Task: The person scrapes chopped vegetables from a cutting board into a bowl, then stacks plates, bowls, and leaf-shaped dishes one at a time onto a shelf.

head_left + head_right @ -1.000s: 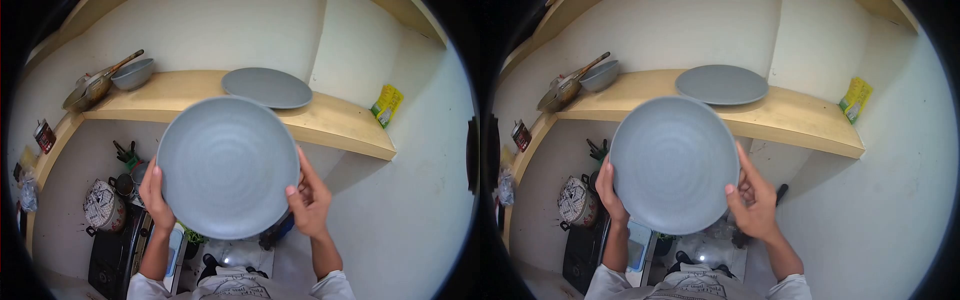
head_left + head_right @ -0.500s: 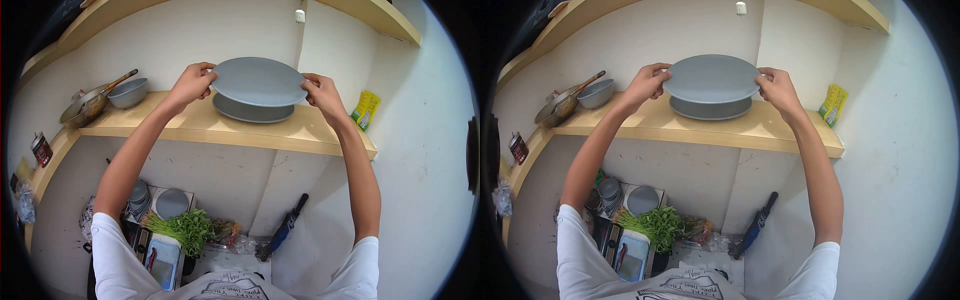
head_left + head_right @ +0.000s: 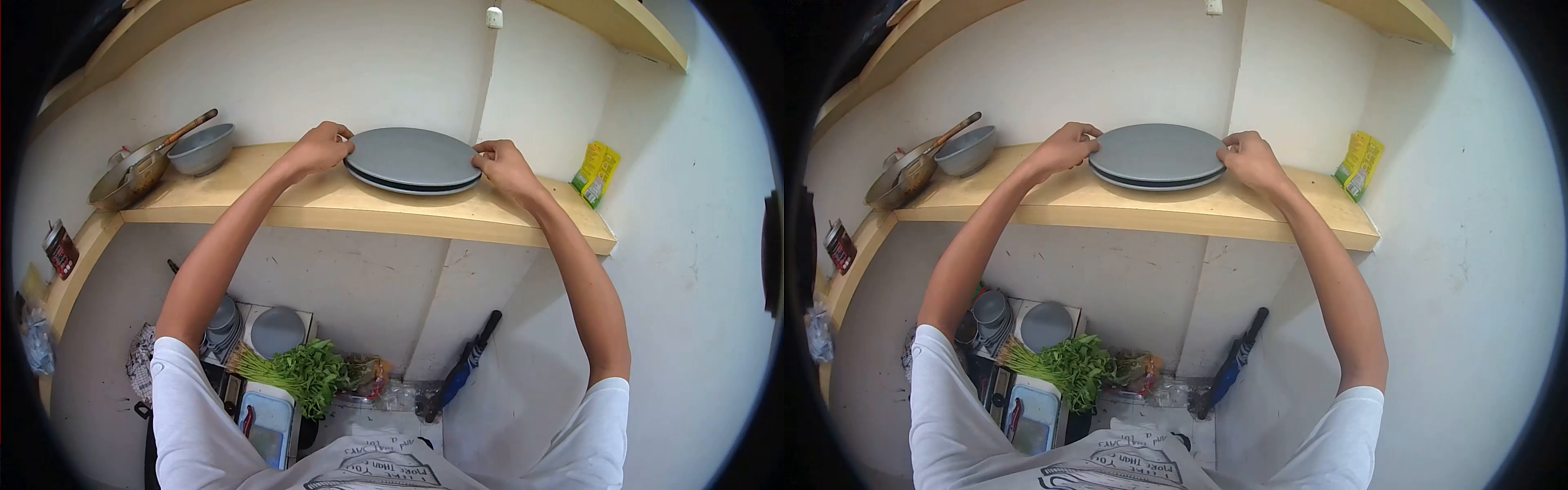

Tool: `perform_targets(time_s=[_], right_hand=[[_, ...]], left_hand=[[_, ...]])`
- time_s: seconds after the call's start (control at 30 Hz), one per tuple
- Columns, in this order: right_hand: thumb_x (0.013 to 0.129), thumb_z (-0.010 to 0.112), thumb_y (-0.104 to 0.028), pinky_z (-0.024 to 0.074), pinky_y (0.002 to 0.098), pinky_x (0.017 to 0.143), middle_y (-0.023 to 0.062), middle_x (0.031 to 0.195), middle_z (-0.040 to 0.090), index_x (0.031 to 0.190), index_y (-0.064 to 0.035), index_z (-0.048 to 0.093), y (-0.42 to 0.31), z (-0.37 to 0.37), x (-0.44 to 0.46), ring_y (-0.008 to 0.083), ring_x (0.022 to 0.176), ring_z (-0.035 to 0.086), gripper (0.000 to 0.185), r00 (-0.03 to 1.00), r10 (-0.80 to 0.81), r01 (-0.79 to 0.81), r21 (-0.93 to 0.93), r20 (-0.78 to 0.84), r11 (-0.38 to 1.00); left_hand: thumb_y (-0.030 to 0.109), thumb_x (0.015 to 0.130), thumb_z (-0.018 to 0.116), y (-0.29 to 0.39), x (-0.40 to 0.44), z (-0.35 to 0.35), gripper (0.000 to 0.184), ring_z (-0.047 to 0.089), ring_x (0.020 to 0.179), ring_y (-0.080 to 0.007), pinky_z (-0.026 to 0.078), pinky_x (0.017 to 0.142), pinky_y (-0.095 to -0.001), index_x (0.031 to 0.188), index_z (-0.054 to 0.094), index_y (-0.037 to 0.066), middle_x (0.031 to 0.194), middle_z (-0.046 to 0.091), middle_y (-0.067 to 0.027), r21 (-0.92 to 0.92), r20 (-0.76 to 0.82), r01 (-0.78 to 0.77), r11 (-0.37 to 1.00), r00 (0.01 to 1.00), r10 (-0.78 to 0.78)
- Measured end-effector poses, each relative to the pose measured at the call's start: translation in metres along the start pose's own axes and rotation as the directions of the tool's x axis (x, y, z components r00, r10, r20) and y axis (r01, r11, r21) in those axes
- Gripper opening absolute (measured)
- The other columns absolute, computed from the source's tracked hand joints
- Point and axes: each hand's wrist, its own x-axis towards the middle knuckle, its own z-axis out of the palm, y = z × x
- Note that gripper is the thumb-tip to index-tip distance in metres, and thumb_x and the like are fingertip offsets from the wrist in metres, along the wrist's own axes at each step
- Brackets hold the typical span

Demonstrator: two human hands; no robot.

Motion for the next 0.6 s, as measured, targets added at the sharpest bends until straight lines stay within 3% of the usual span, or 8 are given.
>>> perform_targets(time_s=[0.13,0.33,0.43,0.53,0.6], right_hand=[[0.088,0.062,-0.02,0.0488,0.0417,0.101,0.0289,0.114,0.069,0.126,0.0132,0.064,0.007,0.005,0.005,0.0358,0.111,0.066,0.051,1.0,-0.012,0.012,-0.011,0.001,1.0],[0.089,0.063,-0.022,0.0496,0.0417,0.098,0.0256,0.112,0.069,0.127,0.0123,0.064,0.004,0.002,0.002,0.0346,0.11,0.066,0.051,1.0,-0.002,0.002,-0.048,0.016,0.999],[0.092,0.066,-0.034,0.051,0.0415,0.096,0.0238,0.116,0.068,0.13,0.011,0.063,-0.011,-0.008,-0.011,0.0338,0.109,0.066,0.059,0.997,-0.007,0.019,-0.142,0.083,0.99],[0.09,0.069,-0.054,0.0519,0.0422,0.098,0.0248,0.129,0.065,0.138,0.0088,0.057,-0.009,-0.008,-0.024,0.0343,0.114,0.065,0.08,0.991,-0.128,0.132,-0.154,0.037,0.979],[0.085,0.071,-0.065,0.0513,0.044,0.102,0.0259,0.137,0.06,0.144,0.0077,0.052,-0.006,-0.011,-0.037,0.0362,0.12,0.063,0.095,0.982,-0.181,0.187,-0.122,0.06,0.975]], left_hand=[[0.019,0.094,0.059,-0.007,0.003,0.004,0.045,0.058,0.082,-0.0169,0.049,0.077,-0.0333,0.13,0.063,-0.008,0.09,0.062,-0.0093,0.09,-0.035,-0.051,0.995,0.998,0.055],[0.025,0.096,0.061,-0.004,-0.005,0.008,0.05,0.064,0.101,-0.0266,0.05,0.092,-0.0368,0.134,0.062,-0.008,0.102,0.067,-0.0169,0.101,-0.009,0.006,0.995,1.0,-0.005],[0.043,0.098,0.062,-0.005,-0.011,0.009,0.061,0.063,0.111,-0.0298,0.05,0.097,-0.0382,0.135,0.061,-0.006,0.117,0.067,-0.0216,0.068,-0.039,-0.01,0.998,0.999,0.013],[0.062,0.095,0.062,0.009,-0.03,0.004,0.081,0.059,0.123,-0.0323,0.049,0.101,-0.0414,0.143,0.057,-0.003,0.135,0.06,-0.0255,0.029,-0.063,0.027,0.999,0.998,-0.025],[0.069,0.09,0.062,0.008,-0.043,-0.001,0.091,0.057,0.126,-0.0327,0.048,0.102,-0.0429,0.148,0.051,-0.001,0.142,0.055,-0.026,0.089,-0.001,-0.028,0.996,1.0,0.028]])
